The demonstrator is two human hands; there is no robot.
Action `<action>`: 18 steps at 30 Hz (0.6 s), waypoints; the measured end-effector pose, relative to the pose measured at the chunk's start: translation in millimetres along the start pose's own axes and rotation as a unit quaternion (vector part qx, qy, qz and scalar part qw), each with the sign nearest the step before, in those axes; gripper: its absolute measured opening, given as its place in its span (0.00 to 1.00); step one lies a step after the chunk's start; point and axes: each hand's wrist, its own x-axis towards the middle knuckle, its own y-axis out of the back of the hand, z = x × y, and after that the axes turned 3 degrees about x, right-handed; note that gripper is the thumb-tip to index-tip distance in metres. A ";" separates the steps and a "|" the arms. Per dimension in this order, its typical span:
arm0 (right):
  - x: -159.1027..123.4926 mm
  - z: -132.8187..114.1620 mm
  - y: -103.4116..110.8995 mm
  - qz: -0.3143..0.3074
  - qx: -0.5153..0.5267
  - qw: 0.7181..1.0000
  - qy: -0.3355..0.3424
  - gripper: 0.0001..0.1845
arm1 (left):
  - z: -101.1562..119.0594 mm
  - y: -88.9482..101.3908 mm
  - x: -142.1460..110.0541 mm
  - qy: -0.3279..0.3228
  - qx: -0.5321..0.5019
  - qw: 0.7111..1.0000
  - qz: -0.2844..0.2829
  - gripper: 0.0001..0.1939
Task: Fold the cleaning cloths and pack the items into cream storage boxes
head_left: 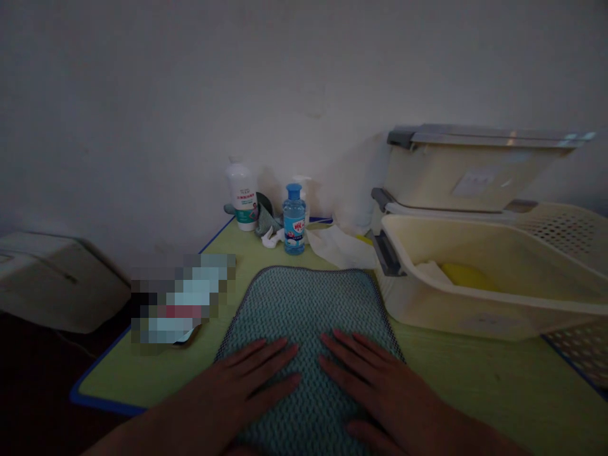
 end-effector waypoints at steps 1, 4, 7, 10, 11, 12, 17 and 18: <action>-2.3 -2.4 2.9 -0.002 0.004 1.000 0.005 0.29 | 2.1 -0.9 -1.1 -0.003 0.000 1.000 -0.008 0.41; -7.2 -4.9 11.1 -0.026 0.013 0.999 0.044 0.26 | 4.7 -8.5 -5.4 -0.011 0.027 0.999 -0.013 0.46; -13.1 -1.2 10.3 -0.043 -0.004 0.995 0.090 0.24 | 2.3 -18.7 -12.4 -0.028 0.079 0.996 0.015 0.44; -23.4 4.5 -1.4 -0.013 -0.039 0.993 0.108 0.29 | -1.5 -24.2 -20.5 -0.046 0.084 0.995 0.039 0.40; -27.1 5.7 -5.5 -0.002 -0.051 0.993 0.103 0.30 | -2.4 -24.7 -23.0 -0.045 0.072 0.996 0.038 0.39; -30.5 6.3 -8.7 0.011 -0.058 0.993 0.099 0.31 | -3.1 -24.5 -25.2 -0.038 0.056 0.997 0.035 0.39; -36.4 -2.0 1.9 0.001 -0.012 0.998 0.056 0.31 | -6.3 -15.9 -33.8 0.027 -0.044 0.998 0.029 0.37; -36.1 -4.1 7.6 -0.005 0.004 0.999 0.047 0.31 | -7.5 -12.5 -35.3 0.036 -0.061 0.997 0.032 0.34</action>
